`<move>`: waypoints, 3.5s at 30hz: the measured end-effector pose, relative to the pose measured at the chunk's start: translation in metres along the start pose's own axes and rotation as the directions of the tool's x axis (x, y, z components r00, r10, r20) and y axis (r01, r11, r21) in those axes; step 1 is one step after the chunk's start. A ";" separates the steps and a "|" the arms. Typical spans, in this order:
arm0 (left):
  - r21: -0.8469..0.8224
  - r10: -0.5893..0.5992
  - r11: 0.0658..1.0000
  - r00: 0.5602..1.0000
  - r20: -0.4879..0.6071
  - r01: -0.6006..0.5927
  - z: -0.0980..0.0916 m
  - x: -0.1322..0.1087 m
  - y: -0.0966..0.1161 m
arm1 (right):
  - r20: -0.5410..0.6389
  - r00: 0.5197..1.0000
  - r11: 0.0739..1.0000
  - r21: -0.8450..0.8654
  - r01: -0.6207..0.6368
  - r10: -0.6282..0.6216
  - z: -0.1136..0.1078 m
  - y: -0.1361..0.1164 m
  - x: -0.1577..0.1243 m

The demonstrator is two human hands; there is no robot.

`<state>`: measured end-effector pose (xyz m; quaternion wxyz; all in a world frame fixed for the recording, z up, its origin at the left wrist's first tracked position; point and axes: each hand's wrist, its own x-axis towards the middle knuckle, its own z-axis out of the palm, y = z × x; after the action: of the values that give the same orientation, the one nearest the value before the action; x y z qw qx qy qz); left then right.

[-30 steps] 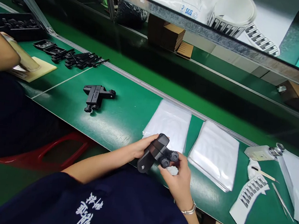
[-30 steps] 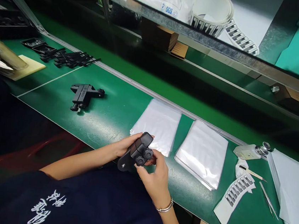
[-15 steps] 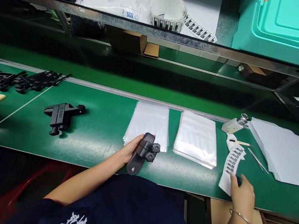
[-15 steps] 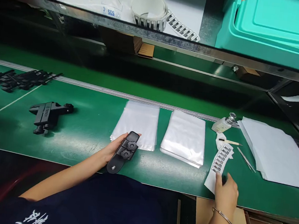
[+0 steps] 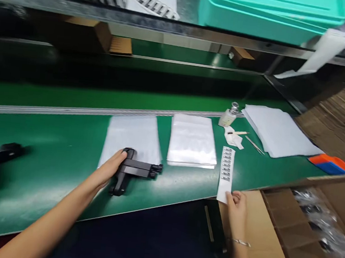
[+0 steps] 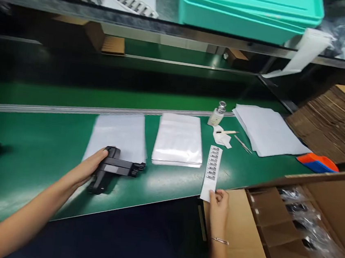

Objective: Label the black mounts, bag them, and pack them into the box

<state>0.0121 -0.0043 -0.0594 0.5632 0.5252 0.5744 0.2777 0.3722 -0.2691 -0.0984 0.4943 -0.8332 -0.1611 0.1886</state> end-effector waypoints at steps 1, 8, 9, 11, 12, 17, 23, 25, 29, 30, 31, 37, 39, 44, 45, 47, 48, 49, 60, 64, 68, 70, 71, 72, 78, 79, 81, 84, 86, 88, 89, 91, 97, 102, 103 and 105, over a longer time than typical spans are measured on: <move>0.183 0.090 0.979 0.996 -0.027 -0.083 -0.002 0.002 0.001 | -0.015 1.000 0.988 0.153 -0.005 0.007 0.006 -0.001 -0.002; 0.419 0.432 0.753 0.861 0.268 -0.508 0.067 -0.028 0.037 | -0.074 0.988 0.885 0.438 0.155 -0.136 0.025 -0.015 -0.023; 0.304 0.334 0.823 0.842 0.423 -0.479 0.092 -0.036 0.042 | -0.086 0.981 0.886 0.423 0.192 -0.171 0.027 -0.015 -0.029; 0.054 0.177 0.954 0.703 0.689 -0.294 0.142 -0.047 0.047 | -0.071 0.970 0.887 0.393 0.242 -0.233 0.033 -0.013 -0.043; -0.045 0.141 0.985 0.633 0.761 -0.165 0.164 -0.051 0.047 | -0.046 0.963 0.887 0.382 0.262 -0.265 0.035 -0.010 -0.049; -0.199 0.111 0.976 0.593 0.798 0.086 0.222 -0.054 0.032 | 0.060 0.927 0.891 0.304 0.337 -0.371 0.036 0.005 -0.068; -0.057 0.173 0.980 0.666 0.726 -0.193 0.220 -0.061 0.030 | -0.024 0.820 0.820 -0.033 0.572 -0.573 0.021 -0.004 -0.051; 0.011 0.192 0.957 0.660 0.726 -0.290 0.221 -0.063 0.031 | -0.039 0.777 0.776 -0.110 0.621 -0.628 0.021 -0.010 -0.046; 0.061 0.246 0.906 0.639 0.728 -0.418 0.223 -0.063 0.030 | -0.004 0.761 0.759 -0.087 0.646 -0.648 0.023 -0.015 -0.046; 0.057 0.262 0.896 0.628 0.733 -0.440 0.223 -0.063 0.030 | 0.016 0.778 0.777 -0.048 0.628 -0.628 0.023 -0.015 -0.047; 0.049 0.277 0.888 0.618 0.736 -0.457 0.223 -0.063 0.029 | 0.033 0.800 0.800 -0.008 0.600 -0.599 0.023 -0.014 -0.048; 0.011 0.293 0.894 0.603 0.742 -0.448 0.221 -0.065 0.025 | -0.041 0.872 0.871 0.043 0.489 -0.488 0.014 -0.007 -0.047; -0.020 0.320 0.880 0.563 0.762 -0.474 0.217 -0.066 0.022 | -0.174 0.905 0.897 0.152 0.414 -0.388 0.011 -0.008 -0.043; -0.079 0.410 0.717 0.327 0.852 -0.693 0.205 -0.069 0.013 | 0.070 0.982 0.854 0.508 0.114 -0.173 0.020 -0.019 -0.036; -0.094 0.423 0.668 0.274 0.864 -0.738 0.203 -0.069 0.012 | 0.100 0.977 0.858 0.501 0.113 -0.187 0.025 -0.023 -0.035; -0.121 0.461 0.563 0.189 0.867 -0.818 0.198 -0.070 0.012 | 0.054 0.974 0.882 0.438 0.175 -0.220 0.032 -0.032 -0.032; -0.130 0.485 0.513 0.161 0.860 -0.848 0.194 -0.070 0.013 | 0.025 0.971 0.894 0.396 0.208 -0.237 0.035 -0.036 -0.031; -0.135 0.513 0.469 0.145 0.846 -0.873 0.191 -0.070 0.015 | 0.012 0.968 0.904 0.361 0.230 -0.251 0.037 -0.040 -0.030; -0.064 0.622 0.497 0.304 0.722 -0.866 0.147 -0.061 0.027 | -0.178 0.802 0.788 0.159 0.595 -0.570 0.047 -0.083 0.020; 0.024 0.582 0.742 0.661 0.473 -0.670 0.071 -0.025 0.034 | -0.113 0.874 0.881 -0.075 0.467 -0.473 0.033 -0.078 0.103; 0.031 0.440 0.883 0.850 0.289 -0.467 -0.010 0.004 0.013 | -0.083 0.830 0.763 -0.452 0.461 -0.551 0.041 -0.080 0.125; 0.056 0.434 0.884 0.858 0.276 -0.465 -0.025 0.001 -0.004 | -0.172 0.702 0.682 -0.478 0.554 -0.691 0.059 -0.093 0.100; 0.075 0.442 0.877 0.858 0.261 -0.475 -0.025 -0.004 -0.012 | -0.191 0.668 0.676 -0.415 0.609 -0.719 0.072 -0.102 0.082; 0.097 0.452 0.870 0.861 0.235 -0.483 -0.021 -0.011 -0.018 | -0.194 0.670 0.694 -0.292 0.658 -0.717 0.086 -0.111 0.060; 0.236 0.461 0.849 0.881 0.106 -0.473 0.014 -0.044 -0.036 | 0.677 0.602 0.894 0.208 0.396 -0.424 0.179 -0.139 -0.053; 0.279 0.466 0.833 0.878 0.110 -0.478 0.016 -0.046 -0.037 | 0.743 0.554 0.911 0.183 0.369 -0.374 0.189 -0.139 -0.063; 0.363 0.483 0.789 0.866 0.132 -0.495 0.016 -0.046 -0.039 | 0.789 0.522 0.918 0.129 0.375 -0.324 0.200 -0.137 -0.073; 0.429 0.508 0.739 0.848 0.152 -0.519 0.015 -0.044 -0.040 | 0.792 0.515 0.894 0.083 0.441 -0.328 0.203 -0.136 -0.075; 0.449 0.519 0.723 0.842 0.149 -0.525 0.015 -0.043 -0.040 | 0.796 0.505 0.881 0.071 0.468 -0.333 0.202 -0.137 -0.074; 0.455 0.524 0.718 0.840 0.144 -0.526 0.015 -0.044 -0.040 | 0.793 0.506 0.872 0.064 0.486 -0.340 0.202 -0.137 -0.075; 0.455 0.524 0.719 0.840 0.143 -0.526 0.016 -0.044 -0.040 | 0.790 0.509 0.870 0.062 0.490 -0.342 0.202 -0.138 -0.076; 0.453 0.523 0.720 0.840 0.143 -0.525 0.016 -0.044 -0.040 | 0.789 0.511 0.869 0.059 0.491 -0.342 0.202 -0.137 -0.077; 0.450 0.521 0.722 0.841 0.146 -0.525 0.015 -0.044 -0.040 | 0.794 0.507 0.873 0.060 0.485 -0.336 0.203 -0.138 -0.077; 0.451 0.509 0.728 0.848 0.149 -0.517 0.015 -0.045 -0.039 | 0.796 0.506 0.870 0.051 0.490 -0.332 0.202 -0.139 -0.077; 0.450 0.509 0.729 0.848 0.150 -0.516 0.015 -0.045 -0.039 | 0.798 0.504 0.871 0.052 0.489 -0.331 0.202 -0.139 -0.077; 0.449 0.509 0.729 0.848 0.149 -0.516 0.015 -0.045 -0.040 | 0.801 0.500 0.871 0.054 0.488 -0.330 0.202 -0.139 -0.077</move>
<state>0.0062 -0.0608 -0.0826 0.3237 0.7861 0.4525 0.2691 0.1981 -0.0862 -0.0524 0.3248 -0.6407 -0.5711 0.3974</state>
